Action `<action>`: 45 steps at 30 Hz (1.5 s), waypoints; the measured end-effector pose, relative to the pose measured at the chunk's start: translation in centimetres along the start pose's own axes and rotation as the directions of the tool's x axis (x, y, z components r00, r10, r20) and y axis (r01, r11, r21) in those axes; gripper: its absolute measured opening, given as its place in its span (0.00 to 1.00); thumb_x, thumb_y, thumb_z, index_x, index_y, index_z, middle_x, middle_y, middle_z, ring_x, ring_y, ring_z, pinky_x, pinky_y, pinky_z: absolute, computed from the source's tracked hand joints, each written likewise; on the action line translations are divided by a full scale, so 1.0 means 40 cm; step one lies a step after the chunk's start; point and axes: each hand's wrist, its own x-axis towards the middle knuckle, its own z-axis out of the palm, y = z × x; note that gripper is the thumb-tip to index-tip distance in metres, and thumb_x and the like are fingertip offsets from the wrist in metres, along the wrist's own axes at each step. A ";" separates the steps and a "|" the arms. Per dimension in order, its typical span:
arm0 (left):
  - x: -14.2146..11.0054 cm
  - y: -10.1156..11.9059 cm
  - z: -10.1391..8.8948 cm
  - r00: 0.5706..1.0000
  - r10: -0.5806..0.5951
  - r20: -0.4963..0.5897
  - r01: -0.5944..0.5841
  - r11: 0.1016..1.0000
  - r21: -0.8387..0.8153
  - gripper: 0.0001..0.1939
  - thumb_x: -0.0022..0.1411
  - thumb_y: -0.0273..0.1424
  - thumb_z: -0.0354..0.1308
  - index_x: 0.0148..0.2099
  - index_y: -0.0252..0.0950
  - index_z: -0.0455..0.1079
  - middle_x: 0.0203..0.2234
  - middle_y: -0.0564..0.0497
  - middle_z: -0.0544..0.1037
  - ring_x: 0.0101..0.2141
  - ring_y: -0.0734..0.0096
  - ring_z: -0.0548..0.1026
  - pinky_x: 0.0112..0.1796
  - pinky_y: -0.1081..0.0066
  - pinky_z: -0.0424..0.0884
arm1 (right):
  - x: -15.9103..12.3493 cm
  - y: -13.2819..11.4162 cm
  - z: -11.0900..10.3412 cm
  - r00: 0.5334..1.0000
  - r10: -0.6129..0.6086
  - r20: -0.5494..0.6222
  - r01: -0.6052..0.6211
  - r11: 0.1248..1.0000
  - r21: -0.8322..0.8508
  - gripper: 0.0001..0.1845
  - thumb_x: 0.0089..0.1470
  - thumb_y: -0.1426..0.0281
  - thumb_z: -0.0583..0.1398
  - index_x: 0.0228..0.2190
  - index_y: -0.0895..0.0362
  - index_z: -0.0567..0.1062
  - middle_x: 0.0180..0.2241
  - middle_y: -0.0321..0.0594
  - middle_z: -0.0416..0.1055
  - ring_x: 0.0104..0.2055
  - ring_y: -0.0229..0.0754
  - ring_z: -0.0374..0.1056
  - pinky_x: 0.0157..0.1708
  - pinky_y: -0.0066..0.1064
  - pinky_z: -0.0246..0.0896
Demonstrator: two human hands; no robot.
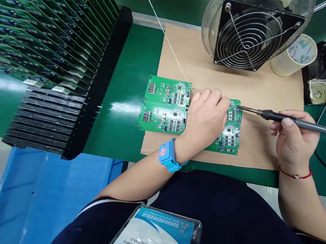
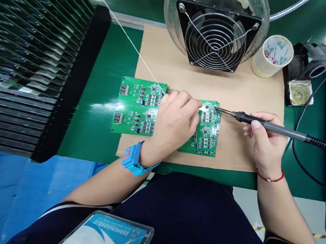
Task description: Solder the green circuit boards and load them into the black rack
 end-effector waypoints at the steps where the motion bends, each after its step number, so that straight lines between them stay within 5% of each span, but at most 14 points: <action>1: 0.000 0.001 0.001 1.000 0.000 0.005 0.000 1.000 0.000 0.14 0.71 0.23 0.46 0.41 0.37 0.73 0.35 0.46 0.76 0.39 0.58 0.72 0.39 0.61 0.64 | 0.000 0.001 -0.001 1.000 0.007 0.011 -0.007 1.000 0.000 0.08 0.51 0.65 0.69 0.34 0.54 0.80 0.23 0.33 0.75 0.21 0.37 0.70 0.20 0.28 0.64; 9: 0.002 0.003 0.009 0.998 -0.007 0.058 0.010 0.999 -0.038 0.14 0.72 0.22 0.46 0.42 0.36 0.74 0.37 0.45 0.76 0.39 0.58 0.71 0.39 0.61 0.64 | 0.000 0.000 -0.002 0.999 0.027 0.020 -0.026 0.999 -0.020 0.08 0.52 0.65 0.68 0.35 0.54 0.80 0.23 0.33 0.75 0.22 0.37 0.70 0.20 0.28 0.64; 22: 0.002 0.000 0.018 0.999 0.034 -0.025 -0.033 0.999 0.033 0.15 0.73 0.23 0.46 0.41 0.35 0.75 0.34 0.46 0.77 0.37 0.60 0.72 0.37 0.63 0.64 | -0.003 0.003 -0.006 0.998 0.008 0.055 -0.007 1.000 -0.004 0.08 0.55 0.65 0.68 0.37 0.54 0.81 0.25 0.32 0.76 0.24 0.34 0.71 0.22 0.26 0.65; 45: 0.005 -0.004 0.035 0.998 0.061 -0.011 -0.062 0.998 -0.019 0.14 0.74 0.22 0.46 0.44 0.34 0.74 0.35 0.46 0.76 0.36 0.62 0.73 0.37 0.65 0.67 | -0.003 0.007 -0.013 0.997 0.028 0.074 -0.027 1.000 -0.004 0.13 0.55 0.62 0.70 0.39 0.56 0.80 0.26 0.33 0.78 0.25 0.33 0.73 0.22 0.24 0.67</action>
